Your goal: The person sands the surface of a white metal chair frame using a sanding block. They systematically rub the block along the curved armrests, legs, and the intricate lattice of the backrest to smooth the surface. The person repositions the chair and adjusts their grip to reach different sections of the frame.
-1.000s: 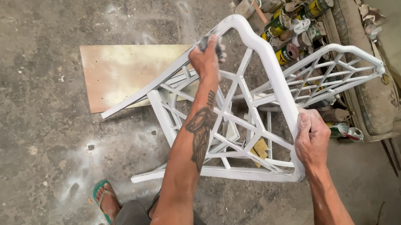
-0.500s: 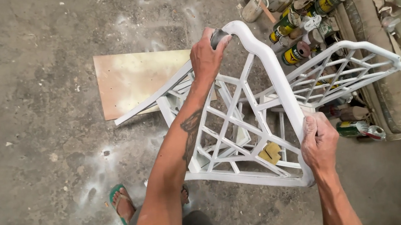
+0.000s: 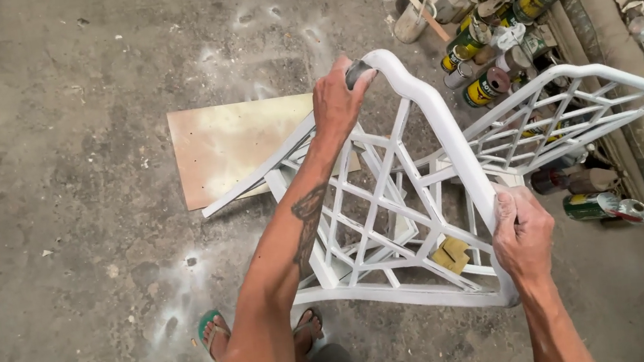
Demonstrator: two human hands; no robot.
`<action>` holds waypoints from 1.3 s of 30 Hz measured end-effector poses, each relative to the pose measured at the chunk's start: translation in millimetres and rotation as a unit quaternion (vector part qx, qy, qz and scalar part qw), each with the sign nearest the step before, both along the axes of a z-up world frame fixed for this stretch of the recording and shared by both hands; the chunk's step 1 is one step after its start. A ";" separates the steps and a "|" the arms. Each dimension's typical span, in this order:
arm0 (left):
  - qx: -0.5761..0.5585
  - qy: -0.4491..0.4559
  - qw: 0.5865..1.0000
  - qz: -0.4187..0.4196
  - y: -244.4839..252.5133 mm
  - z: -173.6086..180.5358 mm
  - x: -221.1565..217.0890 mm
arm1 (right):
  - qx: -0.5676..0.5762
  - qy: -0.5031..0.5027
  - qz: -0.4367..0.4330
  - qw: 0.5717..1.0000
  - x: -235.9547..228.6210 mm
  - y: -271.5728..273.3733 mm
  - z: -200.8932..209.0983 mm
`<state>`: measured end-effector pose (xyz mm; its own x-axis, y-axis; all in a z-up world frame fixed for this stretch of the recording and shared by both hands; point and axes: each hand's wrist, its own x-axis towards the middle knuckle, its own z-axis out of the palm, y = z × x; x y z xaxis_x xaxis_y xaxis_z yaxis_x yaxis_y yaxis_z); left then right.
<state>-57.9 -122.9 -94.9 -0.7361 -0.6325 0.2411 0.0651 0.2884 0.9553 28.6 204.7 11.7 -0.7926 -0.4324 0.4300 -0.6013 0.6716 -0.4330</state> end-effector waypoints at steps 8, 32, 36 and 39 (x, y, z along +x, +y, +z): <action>0.003 -0.011 1.000 -0.015 -0.7 -19.2 -1.2 | -0.014 0.002 0.002 1.000 -2.1 3.5 -7.3; 0.048 -0.071 0.996 -0.029 -15.3 -1.0 8.1 | -0.003 0.004 -0.028 1.000 11.1 -4.2 -13.8; 0.117 -0.116 0.986 0.008 -6.0 2.6 20.0 | 0.004 0.024 -0.016 1.000 14.3 -8.0 -4.7; 0.261 -0.126 0.957 0.021 13.7 -0.5 50.3 | 0.022 0.041 -0.020 0.999 14.3 -7.3 -9.0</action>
<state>-7.7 -109.1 -95.4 -0.7008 -0.6486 -0.2969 -0.1873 -0.2343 0.9539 42.9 197.4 2.7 -0.7726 -0.4213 0.4749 -0.6060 0.7126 -0.3536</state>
